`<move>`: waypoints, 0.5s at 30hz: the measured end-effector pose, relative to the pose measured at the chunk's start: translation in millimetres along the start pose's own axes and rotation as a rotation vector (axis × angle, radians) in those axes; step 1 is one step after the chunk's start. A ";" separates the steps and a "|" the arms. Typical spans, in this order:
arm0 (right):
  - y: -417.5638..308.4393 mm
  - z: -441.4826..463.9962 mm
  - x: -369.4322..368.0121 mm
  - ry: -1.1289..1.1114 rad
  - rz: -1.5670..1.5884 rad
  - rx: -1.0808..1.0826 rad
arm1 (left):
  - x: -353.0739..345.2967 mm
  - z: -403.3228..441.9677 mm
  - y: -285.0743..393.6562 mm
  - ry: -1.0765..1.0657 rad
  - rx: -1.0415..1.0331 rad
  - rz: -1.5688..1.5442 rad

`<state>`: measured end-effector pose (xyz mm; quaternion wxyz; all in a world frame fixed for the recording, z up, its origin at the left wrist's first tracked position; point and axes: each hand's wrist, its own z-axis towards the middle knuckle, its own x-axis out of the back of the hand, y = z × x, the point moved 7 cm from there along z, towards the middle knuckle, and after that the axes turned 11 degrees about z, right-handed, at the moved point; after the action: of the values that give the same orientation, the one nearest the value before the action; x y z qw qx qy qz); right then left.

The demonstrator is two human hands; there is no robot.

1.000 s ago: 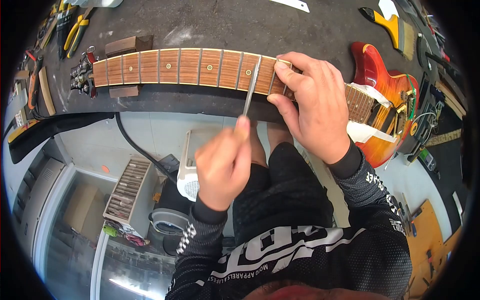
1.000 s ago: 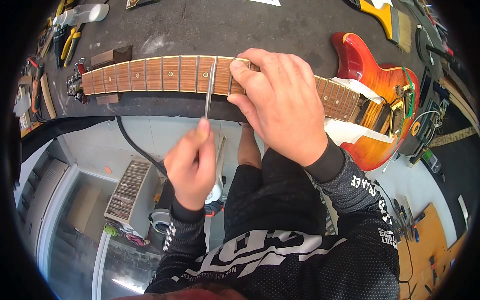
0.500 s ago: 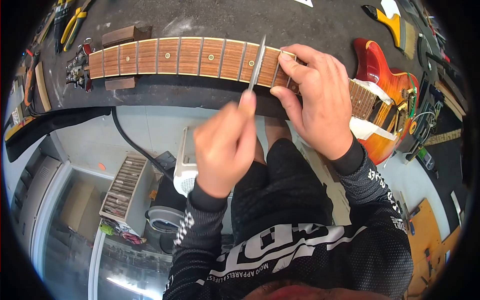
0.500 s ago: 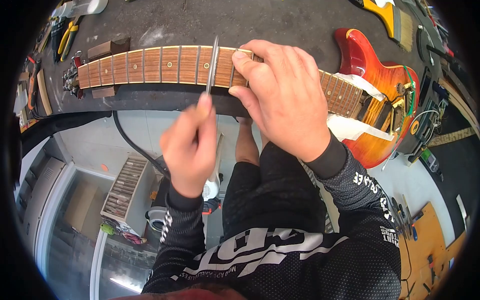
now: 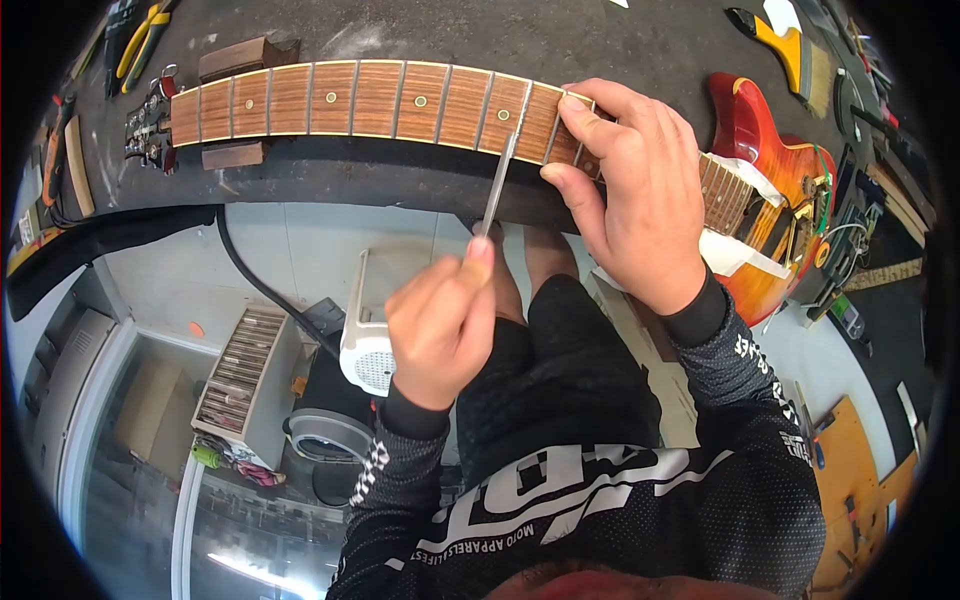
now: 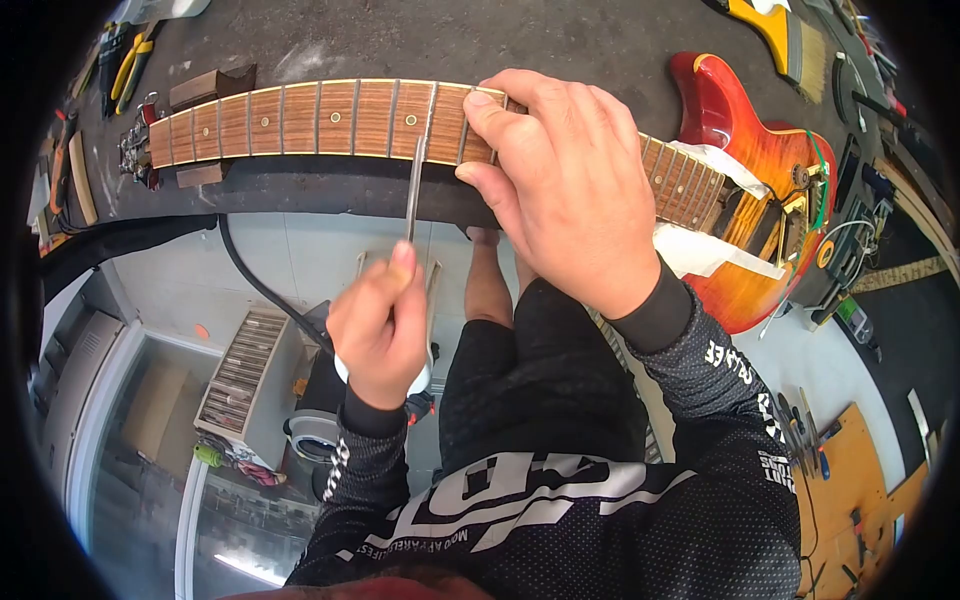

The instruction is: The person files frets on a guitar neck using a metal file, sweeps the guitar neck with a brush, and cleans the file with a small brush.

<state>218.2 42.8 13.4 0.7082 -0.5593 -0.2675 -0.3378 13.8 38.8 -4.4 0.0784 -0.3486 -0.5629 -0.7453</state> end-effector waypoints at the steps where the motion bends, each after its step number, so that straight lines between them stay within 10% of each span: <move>1: 0.0 -0.4 0.4 -0.004 -0.001 -0.004 | 2.3 -4.5 -0.5 -0.006 0.004 -0.001; 15: 1.0 -2.8 -1.0 0.015 -0.032 0.026 | 3.5 -23.4 -9.7 0.045 -0.095 0.029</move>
<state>218.4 40.5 11.3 0.7118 -0.5433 -0.2755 -0.3496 -3.9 22.3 -12.7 0.0851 -0.3434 -0.5198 -0.7776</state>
